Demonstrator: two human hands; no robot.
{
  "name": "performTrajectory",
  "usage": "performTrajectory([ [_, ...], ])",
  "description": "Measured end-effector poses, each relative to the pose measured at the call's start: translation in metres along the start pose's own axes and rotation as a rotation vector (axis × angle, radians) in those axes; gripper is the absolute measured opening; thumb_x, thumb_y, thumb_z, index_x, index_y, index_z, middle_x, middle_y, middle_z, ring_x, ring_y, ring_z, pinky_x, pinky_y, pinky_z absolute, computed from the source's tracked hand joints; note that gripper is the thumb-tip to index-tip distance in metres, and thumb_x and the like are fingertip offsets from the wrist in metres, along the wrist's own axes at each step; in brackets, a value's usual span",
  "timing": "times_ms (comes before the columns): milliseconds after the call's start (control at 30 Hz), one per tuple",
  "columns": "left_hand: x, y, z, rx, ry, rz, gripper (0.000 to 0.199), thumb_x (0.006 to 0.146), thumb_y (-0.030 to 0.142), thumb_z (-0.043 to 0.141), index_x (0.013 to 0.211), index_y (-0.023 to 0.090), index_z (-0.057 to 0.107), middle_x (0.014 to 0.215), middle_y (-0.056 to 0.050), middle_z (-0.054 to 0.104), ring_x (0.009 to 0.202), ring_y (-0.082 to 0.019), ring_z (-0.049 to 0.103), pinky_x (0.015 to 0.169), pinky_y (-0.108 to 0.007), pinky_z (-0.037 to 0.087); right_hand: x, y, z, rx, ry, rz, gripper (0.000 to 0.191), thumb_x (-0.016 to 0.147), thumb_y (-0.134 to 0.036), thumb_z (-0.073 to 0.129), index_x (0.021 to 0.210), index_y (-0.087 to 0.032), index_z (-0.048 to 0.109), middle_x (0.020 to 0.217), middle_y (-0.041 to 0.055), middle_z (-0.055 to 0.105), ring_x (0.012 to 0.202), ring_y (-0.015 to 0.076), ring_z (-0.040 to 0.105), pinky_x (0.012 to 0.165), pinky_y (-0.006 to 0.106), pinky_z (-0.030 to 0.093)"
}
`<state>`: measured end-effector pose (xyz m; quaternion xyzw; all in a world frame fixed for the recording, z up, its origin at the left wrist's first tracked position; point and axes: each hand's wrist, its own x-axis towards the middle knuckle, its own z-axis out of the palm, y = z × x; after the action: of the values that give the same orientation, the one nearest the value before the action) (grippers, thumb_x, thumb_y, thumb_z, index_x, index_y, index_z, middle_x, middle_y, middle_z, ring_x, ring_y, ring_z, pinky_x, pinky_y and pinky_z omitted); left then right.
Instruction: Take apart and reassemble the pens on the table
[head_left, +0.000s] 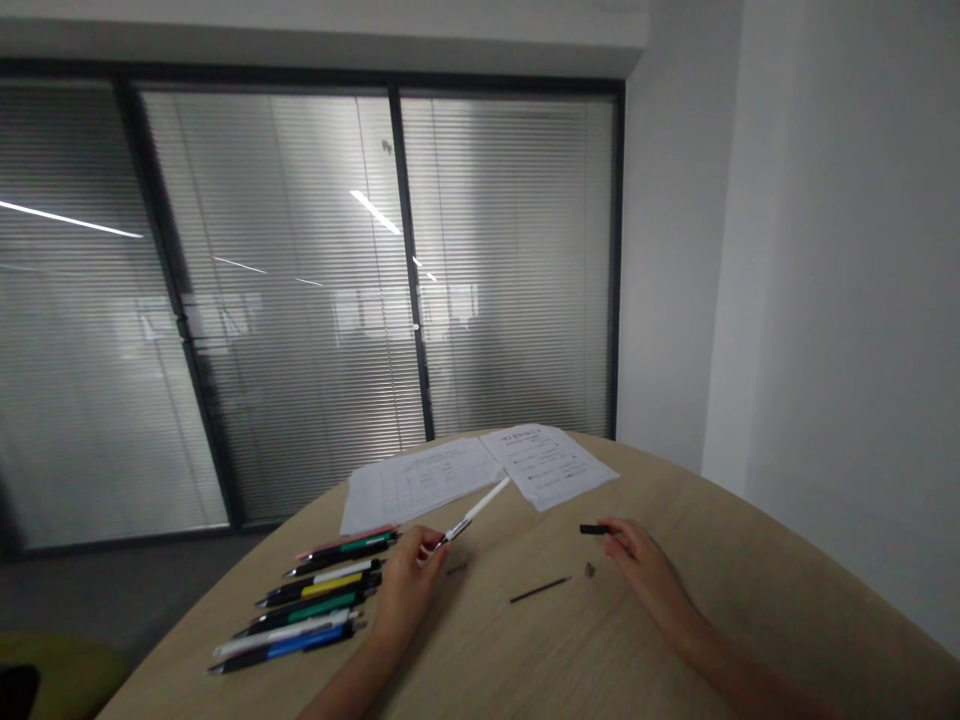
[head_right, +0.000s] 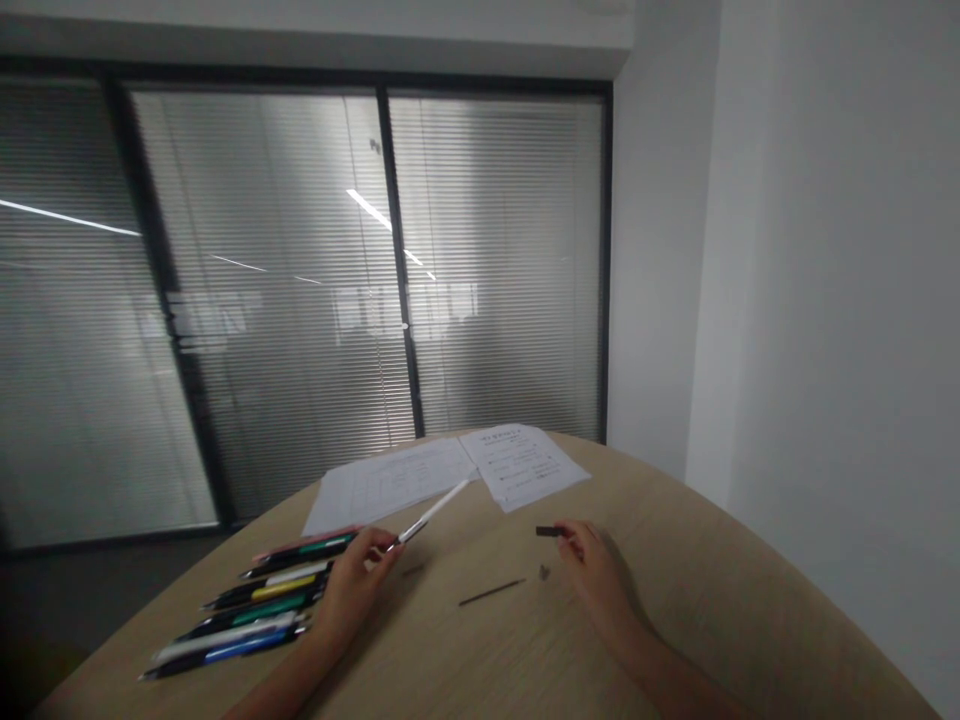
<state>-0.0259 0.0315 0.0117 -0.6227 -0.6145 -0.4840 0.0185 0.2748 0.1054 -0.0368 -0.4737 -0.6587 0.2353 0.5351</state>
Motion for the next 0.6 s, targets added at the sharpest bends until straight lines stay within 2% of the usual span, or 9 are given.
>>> performTrajectory([
  [333,0.0,0.004,0.001,-0.01,-0.036,-0.041,0.015,0.067,0.033,0.051,0.063,0.02,0.057,0.062,-0.001,0.062,0.059,-0.019,0.057,0.056,-0.029,0.043,0.002,0.006,0.0,0.057,-0.038,0.093,0.03,0.073,-0.042,0.041,0.084,-0.02,0.057,0.085,0.0081,0.065,0.078,0.0222,0.063,0.073,0.036,0.05],
  [600,-0.001,0.006,0.0,-0.007,-0.042,-0.015,0.012,0.067,0.031,0.052,0.062,0.021,0.058,0.062,-0.001,0.062,0.061,-0.019,0.056,0.058,-0.029,0.044,0.002,0.01,0.004,-0.044,-0.044,0.043,0.025,0.072,-0.037,0.045,0.083,-0.018,0.058,0.085,0.0096,0.063,0.078,0.0213,0.062,0.074,0.034,0.049],
])
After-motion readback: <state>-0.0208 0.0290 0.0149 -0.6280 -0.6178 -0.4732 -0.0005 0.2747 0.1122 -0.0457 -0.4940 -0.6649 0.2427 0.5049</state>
